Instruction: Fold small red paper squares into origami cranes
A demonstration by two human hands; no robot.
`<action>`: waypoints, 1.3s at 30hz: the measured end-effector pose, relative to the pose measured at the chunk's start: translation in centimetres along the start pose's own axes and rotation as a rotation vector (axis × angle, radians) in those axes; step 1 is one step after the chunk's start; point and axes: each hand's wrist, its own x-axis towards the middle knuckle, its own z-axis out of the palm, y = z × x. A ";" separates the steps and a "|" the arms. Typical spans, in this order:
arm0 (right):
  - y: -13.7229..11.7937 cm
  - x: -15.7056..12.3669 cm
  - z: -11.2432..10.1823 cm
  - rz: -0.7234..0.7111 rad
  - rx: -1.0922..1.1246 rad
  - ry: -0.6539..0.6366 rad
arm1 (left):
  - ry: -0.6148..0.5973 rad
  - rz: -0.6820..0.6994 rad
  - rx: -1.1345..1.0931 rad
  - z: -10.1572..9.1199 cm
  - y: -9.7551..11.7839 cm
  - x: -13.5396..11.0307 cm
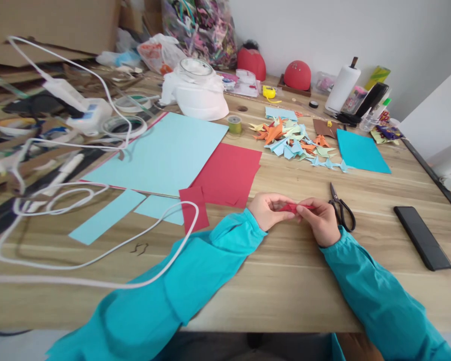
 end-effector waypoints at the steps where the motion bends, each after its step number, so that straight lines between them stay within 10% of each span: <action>1: 0.0 0.0 0.0 0.000 0.001 -0.002 | 0.004 0.003 0.007 0.0 0.0 0.0; 39: -0.1 -0.1 -0.2 -0.063 -0.038 -0.069 | 0.066 0.149 0.247 0.2 0.9 -0.6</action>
